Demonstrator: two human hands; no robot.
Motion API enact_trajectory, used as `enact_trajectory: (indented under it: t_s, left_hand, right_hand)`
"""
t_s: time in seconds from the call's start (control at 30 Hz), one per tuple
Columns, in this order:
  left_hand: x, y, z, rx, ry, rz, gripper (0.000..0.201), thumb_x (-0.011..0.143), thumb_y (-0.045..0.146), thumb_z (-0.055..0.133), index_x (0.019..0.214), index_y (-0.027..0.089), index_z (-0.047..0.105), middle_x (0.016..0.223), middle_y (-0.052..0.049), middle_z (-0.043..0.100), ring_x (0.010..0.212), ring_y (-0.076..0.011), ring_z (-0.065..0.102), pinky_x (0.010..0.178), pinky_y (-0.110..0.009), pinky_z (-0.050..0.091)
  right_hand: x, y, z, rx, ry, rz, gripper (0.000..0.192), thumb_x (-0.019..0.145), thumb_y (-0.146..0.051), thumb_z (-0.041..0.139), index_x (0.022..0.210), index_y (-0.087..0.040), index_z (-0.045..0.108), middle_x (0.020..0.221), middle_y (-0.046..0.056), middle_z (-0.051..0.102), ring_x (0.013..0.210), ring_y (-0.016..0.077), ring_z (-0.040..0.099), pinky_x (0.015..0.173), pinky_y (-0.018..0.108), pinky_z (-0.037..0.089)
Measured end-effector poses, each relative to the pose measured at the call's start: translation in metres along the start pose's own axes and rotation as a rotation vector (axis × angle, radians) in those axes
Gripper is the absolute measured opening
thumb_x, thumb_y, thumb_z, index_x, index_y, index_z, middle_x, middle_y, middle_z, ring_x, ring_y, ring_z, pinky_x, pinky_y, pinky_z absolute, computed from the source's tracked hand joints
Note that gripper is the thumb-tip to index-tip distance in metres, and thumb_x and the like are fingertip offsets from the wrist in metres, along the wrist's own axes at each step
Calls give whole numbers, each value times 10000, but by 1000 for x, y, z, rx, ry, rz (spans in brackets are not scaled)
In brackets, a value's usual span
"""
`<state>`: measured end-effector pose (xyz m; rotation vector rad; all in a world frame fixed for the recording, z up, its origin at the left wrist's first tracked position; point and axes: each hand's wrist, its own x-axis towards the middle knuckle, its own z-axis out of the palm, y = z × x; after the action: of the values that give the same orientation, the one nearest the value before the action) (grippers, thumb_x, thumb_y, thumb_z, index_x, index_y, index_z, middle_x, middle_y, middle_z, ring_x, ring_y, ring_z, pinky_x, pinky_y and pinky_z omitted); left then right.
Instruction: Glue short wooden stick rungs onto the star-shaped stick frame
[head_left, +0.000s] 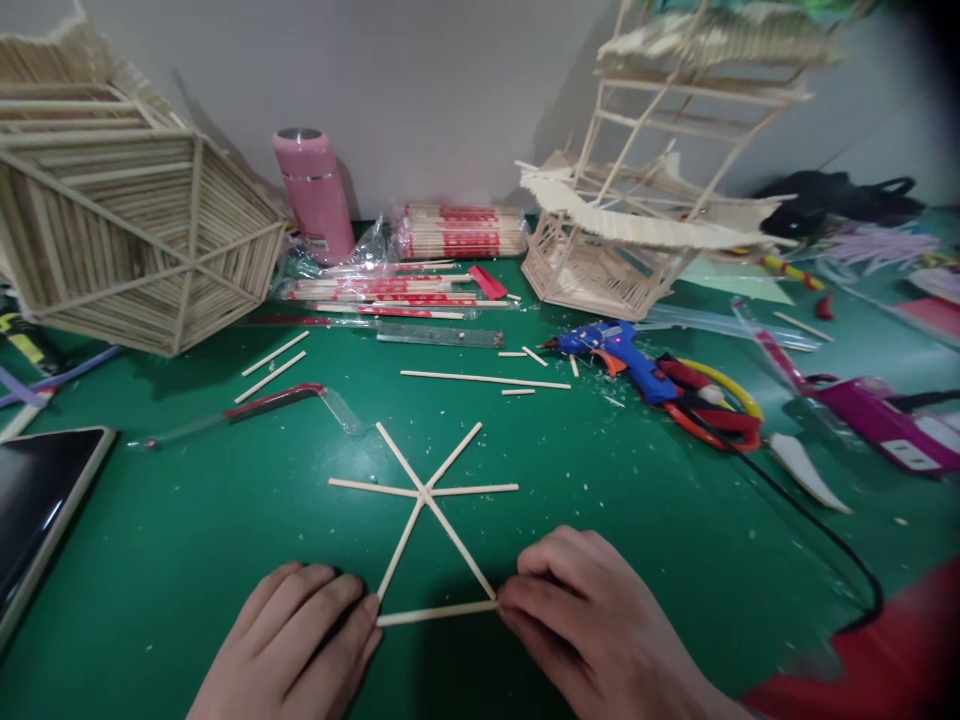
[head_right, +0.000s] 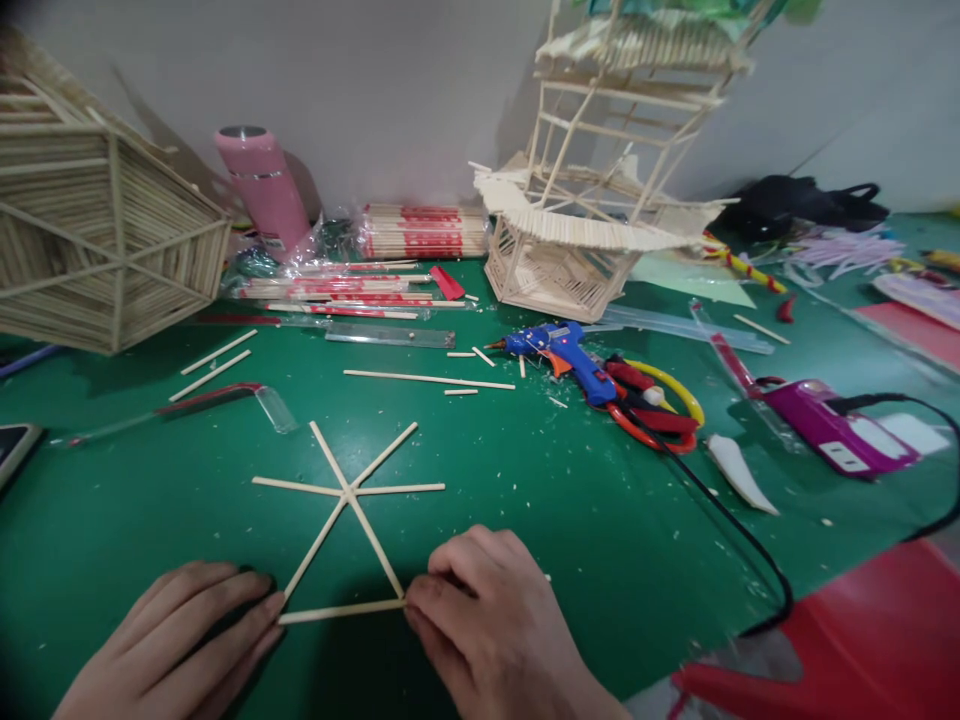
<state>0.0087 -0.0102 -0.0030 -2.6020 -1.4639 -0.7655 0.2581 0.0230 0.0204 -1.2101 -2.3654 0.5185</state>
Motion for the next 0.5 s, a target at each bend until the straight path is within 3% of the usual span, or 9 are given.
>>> enact_trajectory:
  t_s: [0.5]
  left_hand:
    - [-6, -2, 12, -90, 113, -13, 222, 912, 223, 408, 917, 203, 629, 840, -2, 661, 834, -160, 583, 818, -324, 414]
  right_hand:
    - [0, 3, -2, 37, -17, -17, 107, 822, -168, 533, 796, -214, 626, 751, 14, 594, 654, 131, 491, 569, 273, 343]
